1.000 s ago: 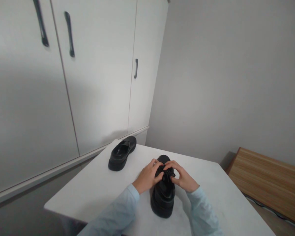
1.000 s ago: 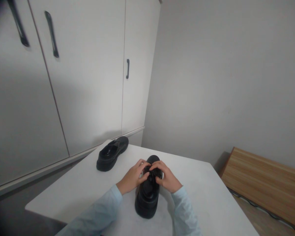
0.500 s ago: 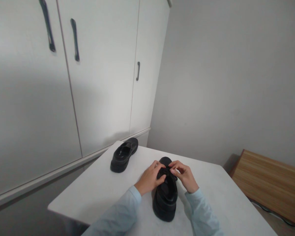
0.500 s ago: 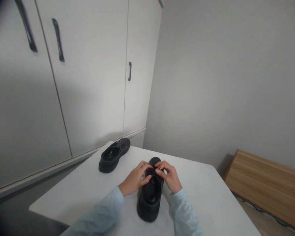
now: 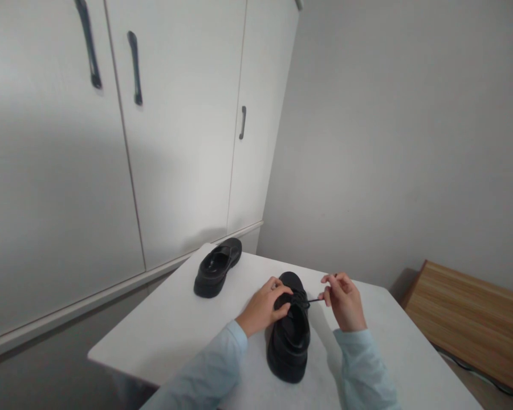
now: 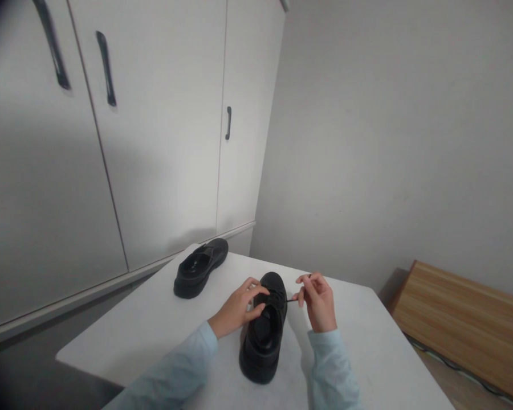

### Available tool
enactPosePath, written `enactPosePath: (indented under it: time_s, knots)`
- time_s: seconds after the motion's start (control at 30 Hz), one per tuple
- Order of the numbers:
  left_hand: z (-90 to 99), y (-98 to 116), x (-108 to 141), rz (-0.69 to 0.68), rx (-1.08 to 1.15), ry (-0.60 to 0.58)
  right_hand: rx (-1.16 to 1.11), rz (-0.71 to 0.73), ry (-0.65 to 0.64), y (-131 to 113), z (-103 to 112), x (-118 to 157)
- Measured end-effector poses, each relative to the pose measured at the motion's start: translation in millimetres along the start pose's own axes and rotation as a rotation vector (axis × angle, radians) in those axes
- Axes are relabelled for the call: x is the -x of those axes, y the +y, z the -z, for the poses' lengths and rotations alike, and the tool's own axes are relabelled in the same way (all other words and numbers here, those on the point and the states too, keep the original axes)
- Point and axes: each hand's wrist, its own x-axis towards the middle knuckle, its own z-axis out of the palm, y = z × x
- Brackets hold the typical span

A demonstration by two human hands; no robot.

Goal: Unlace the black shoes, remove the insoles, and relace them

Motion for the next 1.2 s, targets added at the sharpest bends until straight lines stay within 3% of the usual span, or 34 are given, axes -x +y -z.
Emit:
enactPosePath:
  time_s: [0.13, 0.27, 0.5, 0.63, 0.73, 0.83, 1.0, 1.1, 1.2]
  knots:
    - [-1.2, 0, -1, -0.015, 0.064, 0.041, 0.408, 0.005, 0.082, 14, 0, -3]
    - [-2.9, -1, -3, -0.027, 0.107, 0.107, 0.644, 0.035, -0.064, 19, -3, -2]
    - [1.5, -10, -9, 0.141, 0.164, 0.465, 0.920, 0.254, -0.281, 10, -10, 1]
    - [5.8, -19, -10, 0.242, 0.184, 0.671, 0.963, 0.256, -0.435, 8, -16, 6]
    - [7.7, -20, -9, 0.257, 0.050, 0.744, 0.982, 0.229, -0.495, 7, -21, 10]
    - [6.9, -12, -8, 0.134, -0.050, 0.660, 1.000, 0.226, -0.500, 8, -26, 13]
    - [0.1, 5, -7, -0.061, -0.040, 0.248, 1.014, 0.296, -0.500, 10, -30, 14]
    - [-2.7, 7, -8, -0.051, -0.025, 0.099, 1.022, 0.324, -0.500, 11, -31, 14]
    - [-1.5, 8, -10, -0.005, -0.019, 0.032, 1.021, 0.325, -0.496, 12, -32, 15]
